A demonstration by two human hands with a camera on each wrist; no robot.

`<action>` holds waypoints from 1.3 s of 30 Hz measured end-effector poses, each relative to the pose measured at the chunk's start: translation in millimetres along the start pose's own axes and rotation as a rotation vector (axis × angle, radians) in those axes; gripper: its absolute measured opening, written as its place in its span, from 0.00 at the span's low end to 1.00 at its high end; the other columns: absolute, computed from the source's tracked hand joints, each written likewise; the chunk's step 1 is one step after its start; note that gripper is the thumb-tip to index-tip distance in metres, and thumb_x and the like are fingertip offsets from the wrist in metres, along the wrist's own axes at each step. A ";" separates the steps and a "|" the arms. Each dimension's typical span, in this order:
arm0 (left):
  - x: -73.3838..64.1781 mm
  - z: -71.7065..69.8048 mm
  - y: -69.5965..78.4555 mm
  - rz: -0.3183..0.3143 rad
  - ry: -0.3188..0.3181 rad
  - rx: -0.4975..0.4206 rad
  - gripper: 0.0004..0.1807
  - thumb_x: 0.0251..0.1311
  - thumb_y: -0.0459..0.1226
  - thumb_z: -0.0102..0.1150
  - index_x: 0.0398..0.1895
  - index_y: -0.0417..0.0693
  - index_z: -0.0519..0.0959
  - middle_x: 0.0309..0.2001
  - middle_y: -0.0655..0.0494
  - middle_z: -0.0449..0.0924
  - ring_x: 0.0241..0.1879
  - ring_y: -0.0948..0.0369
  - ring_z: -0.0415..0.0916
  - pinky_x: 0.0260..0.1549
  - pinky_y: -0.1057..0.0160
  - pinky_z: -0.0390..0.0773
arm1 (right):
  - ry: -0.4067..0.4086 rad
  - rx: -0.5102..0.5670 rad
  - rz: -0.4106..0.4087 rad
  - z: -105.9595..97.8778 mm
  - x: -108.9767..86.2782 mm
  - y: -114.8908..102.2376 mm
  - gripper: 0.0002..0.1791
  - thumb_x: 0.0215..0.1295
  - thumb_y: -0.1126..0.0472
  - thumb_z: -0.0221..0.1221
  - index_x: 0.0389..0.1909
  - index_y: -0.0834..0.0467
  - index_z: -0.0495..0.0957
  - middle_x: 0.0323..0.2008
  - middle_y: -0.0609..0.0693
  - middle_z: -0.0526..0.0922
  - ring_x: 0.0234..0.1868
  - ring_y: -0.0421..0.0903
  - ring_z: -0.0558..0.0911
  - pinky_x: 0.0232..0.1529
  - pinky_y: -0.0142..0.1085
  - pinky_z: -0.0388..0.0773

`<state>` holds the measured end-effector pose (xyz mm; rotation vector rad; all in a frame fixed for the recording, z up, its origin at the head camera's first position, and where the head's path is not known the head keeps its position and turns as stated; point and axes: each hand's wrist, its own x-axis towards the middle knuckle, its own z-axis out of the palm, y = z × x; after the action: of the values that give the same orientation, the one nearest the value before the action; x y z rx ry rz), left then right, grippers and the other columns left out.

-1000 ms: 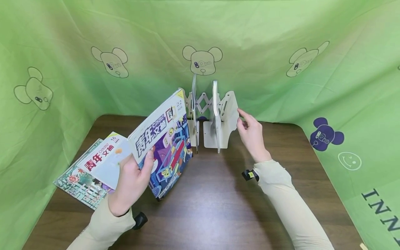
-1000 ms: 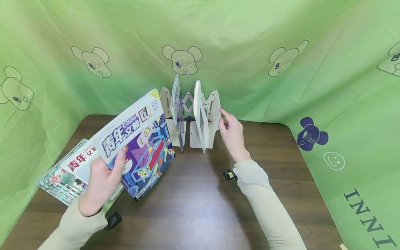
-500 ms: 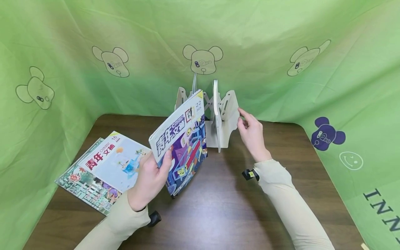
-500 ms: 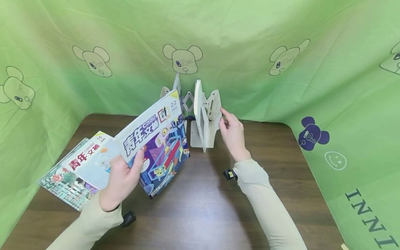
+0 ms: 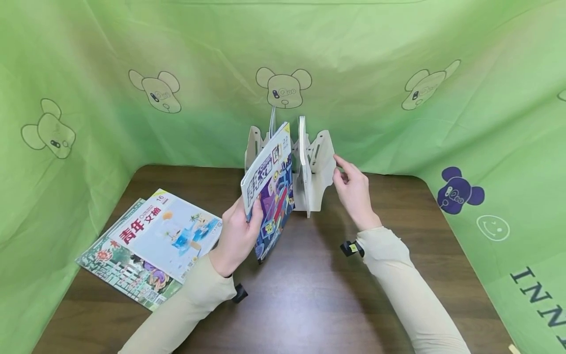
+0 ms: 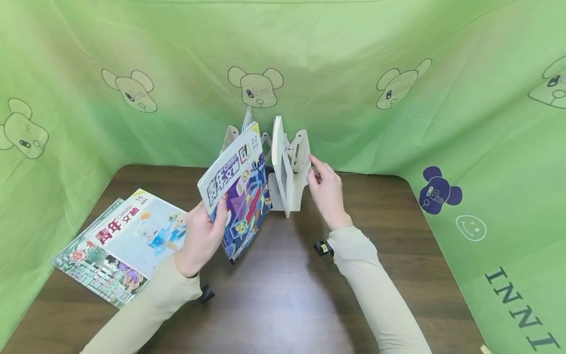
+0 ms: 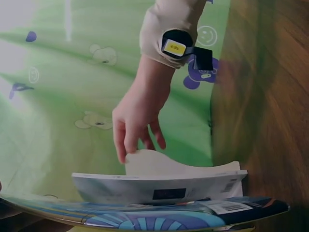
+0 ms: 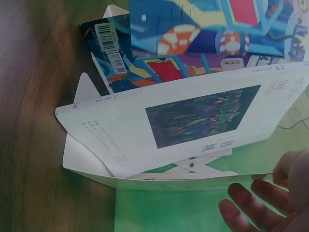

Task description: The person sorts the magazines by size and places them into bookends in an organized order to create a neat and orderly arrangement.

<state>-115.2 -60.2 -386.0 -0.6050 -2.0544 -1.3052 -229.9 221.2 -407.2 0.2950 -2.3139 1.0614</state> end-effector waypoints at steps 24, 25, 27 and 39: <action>37.6 66.9 -7.0 0.132 0.164 0.266 0.23 0.71 0.27 0.51 0.67 0.26 0.72 0.53 0.35 0.85 0.41 0.43 0.87 0.35 0.47 0.87 | -0.009 0.020 0.014 -1.3 -1.0 -2.3 0.21 0.73 0.71 0.55 0.65 0.63 0.80 0.41 0.63 0.86 0.32 0.51 0.81 0.35 0.19 0.68; 39.3 69.0 -6.9 0.131 0.168 0.274 0.23 0.71 0.27 0.51 0.67 0.26 0.72 0.54 0.35 0.85 0.40 0.44 0.87 0.34 0.48 0.87 | -0.007 0.020 0.015 -1.4 -0.9 -2.1 0.21 0.73 0.71 0.55 0.65 0.63 0.80 0.40 0.63 0.86 0.32 0.51 0.80 0.35 0.19 0.68; 42.6 73.0 -7.3 0.125 0.175 0.287 0.23 0.71 0.27 0.51 0.68 0.26 0.72 0.55 0.36 0.85 0.38 0.45 0.86 0.32 0.49 0.86 | -0.006 0.019 0.017 -1.5 -0.9 -2.1 0.22 0.73 0.70 0.55 0.65 0.63 0.80 0.40 0.63 0.86 0.32 0.50 0.80 0.35 0.19 0.68; 52.5 93.9 -15.7 0.133 0.209 0.410 0.27 0.67 0.27 0.54 0.69 0.26 0.70 0.52 0.37 0.86 0.35 0.46 0.87 0.26 0.52 0.85 | -0.017 0.020 0.031 -3.1 -1.3 -2.6 0.22 0.73 0.70 0.55 0.66 0.61 0.80 0.44 0.63 0.86 0.35 0.52 0.83 0.37 0.16 0.69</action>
<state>-186.7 21.7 -388.3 -0.3926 -1.9902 -0.8006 -226.5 221.8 -404.7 0.2773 -2.3306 1.1020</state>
